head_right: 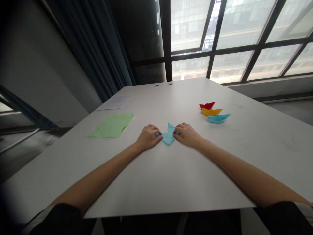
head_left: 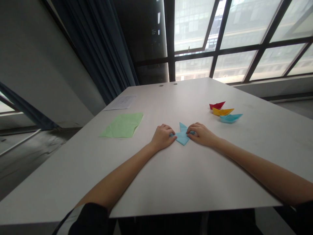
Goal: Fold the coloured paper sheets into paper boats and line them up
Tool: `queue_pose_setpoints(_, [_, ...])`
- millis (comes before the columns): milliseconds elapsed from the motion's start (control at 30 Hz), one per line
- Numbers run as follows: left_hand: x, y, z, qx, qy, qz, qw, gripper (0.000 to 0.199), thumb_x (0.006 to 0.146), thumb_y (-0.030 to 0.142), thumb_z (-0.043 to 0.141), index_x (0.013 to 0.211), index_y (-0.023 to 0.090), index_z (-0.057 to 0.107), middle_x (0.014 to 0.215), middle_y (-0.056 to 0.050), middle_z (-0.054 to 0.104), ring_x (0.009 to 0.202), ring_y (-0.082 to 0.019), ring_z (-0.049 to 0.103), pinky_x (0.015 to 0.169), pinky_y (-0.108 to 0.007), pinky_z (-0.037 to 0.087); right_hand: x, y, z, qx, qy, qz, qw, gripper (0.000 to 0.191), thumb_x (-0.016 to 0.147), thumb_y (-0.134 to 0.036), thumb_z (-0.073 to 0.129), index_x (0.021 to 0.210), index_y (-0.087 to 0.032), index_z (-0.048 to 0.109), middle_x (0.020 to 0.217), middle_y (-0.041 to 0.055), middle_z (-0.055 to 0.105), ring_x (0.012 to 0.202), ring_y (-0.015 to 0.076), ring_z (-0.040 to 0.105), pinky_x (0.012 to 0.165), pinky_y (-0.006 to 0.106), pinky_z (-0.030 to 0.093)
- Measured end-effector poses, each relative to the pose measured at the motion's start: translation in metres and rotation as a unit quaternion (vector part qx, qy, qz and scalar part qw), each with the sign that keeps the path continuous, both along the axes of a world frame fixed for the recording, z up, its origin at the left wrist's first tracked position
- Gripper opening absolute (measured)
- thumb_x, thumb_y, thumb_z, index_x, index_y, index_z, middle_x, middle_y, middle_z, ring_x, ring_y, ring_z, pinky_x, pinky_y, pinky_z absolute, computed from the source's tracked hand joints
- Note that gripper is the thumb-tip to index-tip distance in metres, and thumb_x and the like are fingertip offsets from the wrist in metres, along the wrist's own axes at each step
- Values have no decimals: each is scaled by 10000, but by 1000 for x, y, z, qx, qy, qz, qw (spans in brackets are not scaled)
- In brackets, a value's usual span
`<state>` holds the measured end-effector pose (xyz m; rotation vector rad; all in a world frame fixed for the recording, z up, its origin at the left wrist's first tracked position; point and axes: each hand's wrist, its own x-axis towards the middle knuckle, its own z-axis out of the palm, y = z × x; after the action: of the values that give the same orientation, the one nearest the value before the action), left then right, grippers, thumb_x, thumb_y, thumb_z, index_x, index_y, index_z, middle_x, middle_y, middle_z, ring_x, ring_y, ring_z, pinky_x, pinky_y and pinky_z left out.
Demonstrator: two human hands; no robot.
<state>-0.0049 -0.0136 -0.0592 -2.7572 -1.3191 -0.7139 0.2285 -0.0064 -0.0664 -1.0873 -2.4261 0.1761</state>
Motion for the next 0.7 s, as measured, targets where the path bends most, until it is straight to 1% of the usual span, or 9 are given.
queue_pose_setpoints(67, [1,-1,0,-4,17,-33,999,159,791,303,547,849,220,669,897,-46,632,913,-197,516,813,-347,384,0,-1,-2,8,-13,-26,1000,285,788,-346,518,1010,-202,624,1049,89,620,990,247,515,866,405,388])
queue_pose_setpoints(133, [2,-1,0,-11,33,-61,998,181,820,261,501,885,223,666,904,-45,627,875,-179,530,792,-326,389,0,-1,-4,12,-32,-58,998,417,790,-394,510,1152,-193,552,1172,106,564,1074,280,462,894,442,363])
queue_pose_setpoints(167, [2,-2,0,-13,38,-67,997,192,828,258,488,895,222,664,908,-47,625,860,-174,536,785,-322,389,0,-1,-6,8,-42,-72,996,465,793,-417,498,1199,-190,518,1219,113,534,1105,295,435,902,460,352])
queue_pose_setpoints(233, [3,-3,1,-19,41,-64,997,202,826,294,492,905,220,663,913,-51,623,850,-175,544,782,-323,385,1,1,-9,-9,-62,-89,994,501,805,-447,467,1235,-189,487,1272,114,496,1141,315,398,910,489,336])
queue_pose_setpoints(333, [3,-6,2,-26,37,-54,998,240,787,392,541,898,218,664,911,-54,624,848,-190,551,782,-334,381,2,3,-12,-32,-62,-90,994,495,810,-449,454,1228,-187,489,1288,102,485,1155,316,384,919,493,328])
queue_pose_setpoints(400, [4,-7,3,-27,37,-51,998,258,768,419,560,892,218,664,914,-54,626,845,-195,553,779,-337,380,2,5,-12,-39,-42,-87,995,482,799,-437,474,1213,-191,492,1268,99,502,1145,307,400,919,485,332])
queue_pose_setpoints(533, [4,-7,4,-31,38,-50,998,257,767,421,558,894,223,661,918,-52,628,846,-196,556,778,-335,376,2,4,-8,-56,21,-84,995,444,758,-375,538,1169,-217,489,1152,86,573,1088,280,464,895,455,362])
queue_pose_setpoints(700, [4,-7,4,-23,43,-50,998,257,767,422,556,896,225,659,906,-51,629,843,-197,557,786,-345,372,0,2,-1,-64,93,-56,992,310,722,-252,549,1028,-207,529,1018,59,621,970,220,544,857,375,406])
